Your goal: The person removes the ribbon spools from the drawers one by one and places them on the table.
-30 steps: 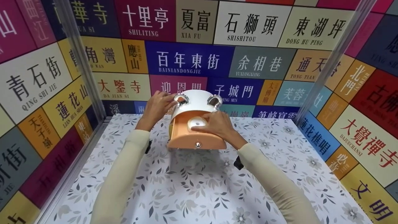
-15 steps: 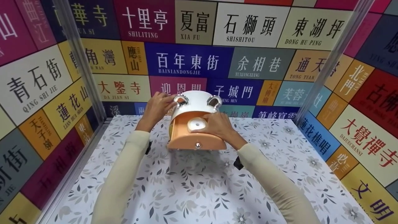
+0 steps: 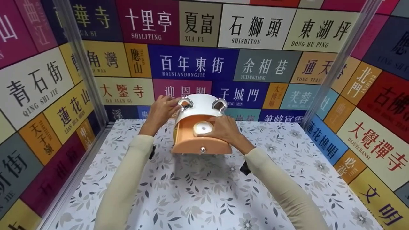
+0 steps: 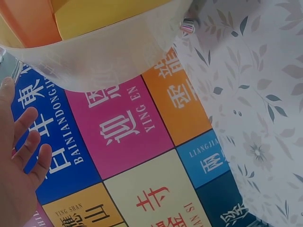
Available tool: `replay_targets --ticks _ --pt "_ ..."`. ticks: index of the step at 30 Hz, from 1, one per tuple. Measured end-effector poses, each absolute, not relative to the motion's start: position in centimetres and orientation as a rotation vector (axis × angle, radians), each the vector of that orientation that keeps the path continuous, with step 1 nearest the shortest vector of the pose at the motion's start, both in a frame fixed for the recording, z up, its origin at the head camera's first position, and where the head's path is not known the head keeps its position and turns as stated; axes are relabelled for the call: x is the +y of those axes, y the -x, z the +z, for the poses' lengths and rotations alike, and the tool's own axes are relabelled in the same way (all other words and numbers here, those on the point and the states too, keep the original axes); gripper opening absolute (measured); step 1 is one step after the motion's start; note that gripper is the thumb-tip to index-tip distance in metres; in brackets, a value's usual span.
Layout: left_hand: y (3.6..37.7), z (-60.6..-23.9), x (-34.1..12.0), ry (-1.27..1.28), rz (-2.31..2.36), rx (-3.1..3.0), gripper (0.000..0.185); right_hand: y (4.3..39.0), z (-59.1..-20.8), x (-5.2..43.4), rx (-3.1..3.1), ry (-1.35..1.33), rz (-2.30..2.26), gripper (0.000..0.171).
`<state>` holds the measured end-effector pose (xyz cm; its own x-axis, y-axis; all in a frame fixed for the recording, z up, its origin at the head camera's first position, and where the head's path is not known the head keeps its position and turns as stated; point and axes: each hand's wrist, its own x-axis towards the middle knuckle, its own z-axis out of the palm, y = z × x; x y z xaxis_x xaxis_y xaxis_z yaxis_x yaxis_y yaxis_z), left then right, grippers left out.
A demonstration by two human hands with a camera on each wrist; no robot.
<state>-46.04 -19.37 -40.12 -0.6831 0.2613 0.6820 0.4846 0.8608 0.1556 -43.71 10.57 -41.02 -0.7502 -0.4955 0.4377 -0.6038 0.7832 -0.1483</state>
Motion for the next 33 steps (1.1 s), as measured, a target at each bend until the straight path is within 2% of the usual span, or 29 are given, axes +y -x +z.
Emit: replay_targets --ticks 11,27,33 --pt "46.1 -39.8 -19.4 0.528 -0.42 -2.373 0.042 43.1 -39.6 11.0 -2.595 -0.827 0.439 0.083" --pt "45.8 -40.1 -19.3 0.543 -0.468 -2.342 0.04 42.2 -37.4 11.5 -2.6 -0.85 0.487 0.071" --pt "45.8 -40.1 -19.3 0.536 -0.471 -2.346 0.04 41.8 -36.5 11.9 -2.588 -0.849 0.526 0.079"
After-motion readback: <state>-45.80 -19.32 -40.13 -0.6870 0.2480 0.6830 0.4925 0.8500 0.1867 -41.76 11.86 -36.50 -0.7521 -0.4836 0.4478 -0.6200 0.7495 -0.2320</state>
